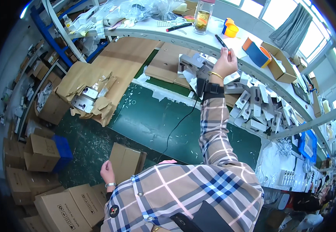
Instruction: Packing bottles into boxes, sealing them with tape, and scanning barcodes in a factory.
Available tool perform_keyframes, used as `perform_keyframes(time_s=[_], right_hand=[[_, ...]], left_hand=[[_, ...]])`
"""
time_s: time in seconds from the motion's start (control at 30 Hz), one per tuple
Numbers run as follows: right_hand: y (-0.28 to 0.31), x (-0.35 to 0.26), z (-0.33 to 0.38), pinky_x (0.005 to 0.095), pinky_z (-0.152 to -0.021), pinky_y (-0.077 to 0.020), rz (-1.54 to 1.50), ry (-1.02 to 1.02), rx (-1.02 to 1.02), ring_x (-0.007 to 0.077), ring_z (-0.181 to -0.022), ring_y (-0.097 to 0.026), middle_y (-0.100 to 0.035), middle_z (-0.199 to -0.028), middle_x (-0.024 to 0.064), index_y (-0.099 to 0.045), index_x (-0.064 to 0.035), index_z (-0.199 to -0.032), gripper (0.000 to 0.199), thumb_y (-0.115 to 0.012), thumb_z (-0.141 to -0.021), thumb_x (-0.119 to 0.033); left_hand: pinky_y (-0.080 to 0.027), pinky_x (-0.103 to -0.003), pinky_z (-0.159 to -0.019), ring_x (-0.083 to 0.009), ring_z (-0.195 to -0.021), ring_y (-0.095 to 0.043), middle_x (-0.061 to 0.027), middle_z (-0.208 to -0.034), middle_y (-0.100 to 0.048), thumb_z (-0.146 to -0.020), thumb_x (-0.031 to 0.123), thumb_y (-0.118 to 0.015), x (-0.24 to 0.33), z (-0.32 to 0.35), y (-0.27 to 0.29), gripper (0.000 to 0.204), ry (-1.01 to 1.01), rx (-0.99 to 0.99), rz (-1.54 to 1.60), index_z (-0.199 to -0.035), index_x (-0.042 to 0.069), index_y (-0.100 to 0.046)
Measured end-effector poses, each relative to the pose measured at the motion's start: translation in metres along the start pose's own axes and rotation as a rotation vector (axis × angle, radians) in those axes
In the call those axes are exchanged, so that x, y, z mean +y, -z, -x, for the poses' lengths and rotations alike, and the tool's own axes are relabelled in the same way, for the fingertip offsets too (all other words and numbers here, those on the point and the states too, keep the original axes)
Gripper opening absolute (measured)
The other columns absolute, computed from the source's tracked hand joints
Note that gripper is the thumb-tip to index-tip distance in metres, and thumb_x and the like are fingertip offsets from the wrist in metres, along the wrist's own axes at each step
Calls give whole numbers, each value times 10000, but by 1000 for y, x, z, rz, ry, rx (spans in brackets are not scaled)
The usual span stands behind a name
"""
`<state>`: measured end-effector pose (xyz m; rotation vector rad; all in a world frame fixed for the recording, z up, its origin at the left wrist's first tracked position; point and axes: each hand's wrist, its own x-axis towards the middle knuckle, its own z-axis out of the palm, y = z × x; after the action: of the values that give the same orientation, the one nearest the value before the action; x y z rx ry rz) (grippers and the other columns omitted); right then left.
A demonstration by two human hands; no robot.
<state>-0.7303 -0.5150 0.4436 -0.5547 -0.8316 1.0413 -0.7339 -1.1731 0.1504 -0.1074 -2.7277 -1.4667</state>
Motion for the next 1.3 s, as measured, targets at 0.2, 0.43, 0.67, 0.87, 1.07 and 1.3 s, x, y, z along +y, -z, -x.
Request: perform_keyframes(time_s=[0.2,0.43,0.67,0.87,1.07,1.3], right_hand=[[-3,13,-33,303,-589,-626,198,-39,-115,260,-707,-748,-714,-975,218,-586,147,-1274,331,-585,-983,-10],[23,9,116,270,-601,-541,304,148,-350,143,-651,-643,-698,-976,107,-662,1,-1199,243,-620,-1012,-147],[174,6,464,255,-618,-496,382,-767,-1766,88,-691,-581,-661,-780,6,-724,-11,-950,161,-677,-963,-165],[267,-43,666,388,-733,-569,280,-166,-2591,316,-781,-712,-732,-937,202,-762,-43,-1030,198,-694,-877,-149],[241,-77,759,408,-739,-567,349,24,-2510,334,-810,-716,-743,-923,161,-769,-79,-1010,186,-695,-884,-193],[146,-118,798,435,-760,-562,379,29,-2145,389,-862,-704,-727,-939,199,-759,-72,-951,146,-653,-891,-152]], left_hand=[[-578,-305,-763,-180,-837,-743,-124,-939,-767,-963,141,-673,-41,17,24,187,149,-14,43,-1048,-14,-735],[-566,-346,-815,-228,-924,-739,-152,-992,-762,-915,192,-715,-73,91,73,219,325,78,35,-1064,36,-752],[-571,-326,-812,-205,-918,-738,-158,-1013,-756,-925,240,-713,-44,160,139,322,406,-176,135,-1140,1,-700],[-569,-342,-806,-243,-912,-731,-160,-1036,-743,-924,233,-717,-107,208,261,367,325,-20,84,-1194,-8,-661],[-574,-335,-826,-241,-921,-736,-162,-1033,-744,-938,165,-702,-122,221,399,317,269,186,39,-1197,-12,-658],[-578,-319,-798,-212,-926,-745,-131,-987,-758,-958,156,-684,-141,201,467,247,215,283,109,-1167,26,-690]])
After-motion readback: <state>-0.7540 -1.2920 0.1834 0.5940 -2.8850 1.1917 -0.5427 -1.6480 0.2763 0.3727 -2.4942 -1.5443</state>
